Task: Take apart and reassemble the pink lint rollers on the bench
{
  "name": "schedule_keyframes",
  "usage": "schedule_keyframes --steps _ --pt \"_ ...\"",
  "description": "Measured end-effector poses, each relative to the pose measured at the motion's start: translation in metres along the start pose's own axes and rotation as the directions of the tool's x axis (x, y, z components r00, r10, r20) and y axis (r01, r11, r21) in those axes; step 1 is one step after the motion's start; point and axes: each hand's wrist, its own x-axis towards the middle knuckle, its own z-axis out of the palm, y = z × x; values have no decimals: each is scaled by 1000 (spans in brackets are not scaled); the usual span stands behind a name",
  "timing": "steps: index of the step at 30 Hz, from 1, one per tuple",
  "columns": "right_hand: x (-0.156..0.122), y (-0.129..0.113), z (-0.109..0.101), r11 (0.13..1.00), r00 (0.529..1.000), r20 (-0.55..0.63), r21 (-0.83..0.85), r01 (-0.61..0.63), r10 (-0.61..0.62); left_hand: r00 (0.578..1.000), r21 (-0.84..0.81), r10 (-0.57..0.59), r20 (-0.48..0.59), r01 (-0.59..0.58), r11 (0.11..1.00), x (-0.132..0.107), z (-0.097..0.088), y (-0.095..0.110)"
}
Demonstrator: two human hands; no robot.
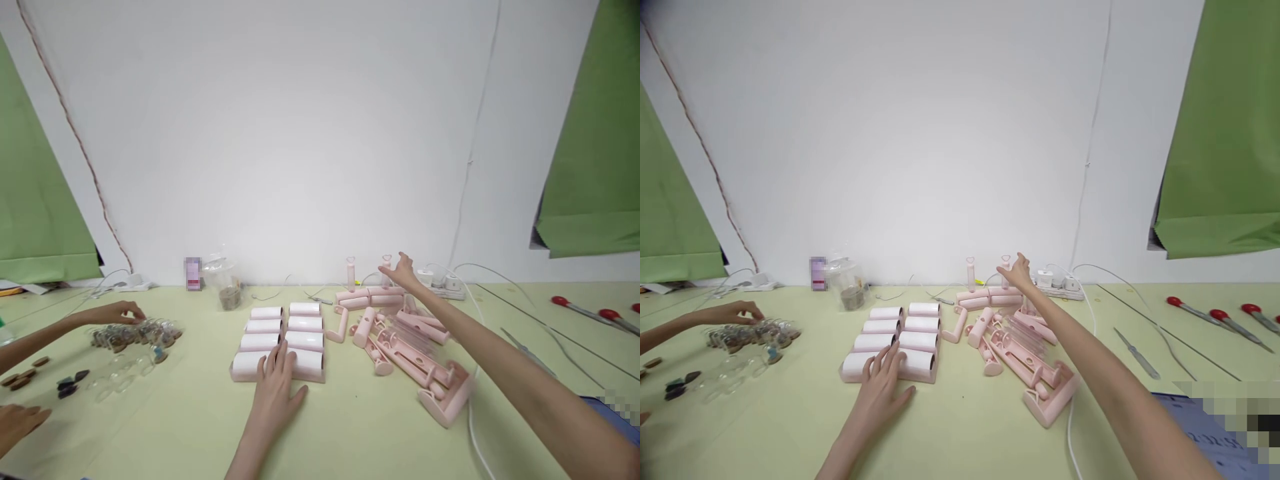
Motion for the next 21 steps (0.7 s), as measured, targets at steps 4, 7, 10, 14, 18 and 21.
schedule_keyframes --steps 4,7,10,14,18,21 --pt "-43 -38 -16 988 992 4 87 127 -128 999 -64 -13 43 16 998 7 -12 6" --pt "-100 -69 -32 958 952 163 166 234 -260 998 -111 -28 55 34 993 1 -17 13" --pt "-164 -92 -49 926 814 449 261 274 -367 987 -355 -53 152 105 929 -15 -17 20" --pt "-222 -104 -62 946 646 707 313 82 -289 969 -689 -123 217 241 684 -32 -16 30" --pt "-229 -99 -58 892 645 760 340 -297 -75 945 -853 -251 212 304 425 -14 -18 46" --pt "-221 -95 -50 618 594 804 475 -626 -17 949 -904 -203 243 297 306 16 -19 62"
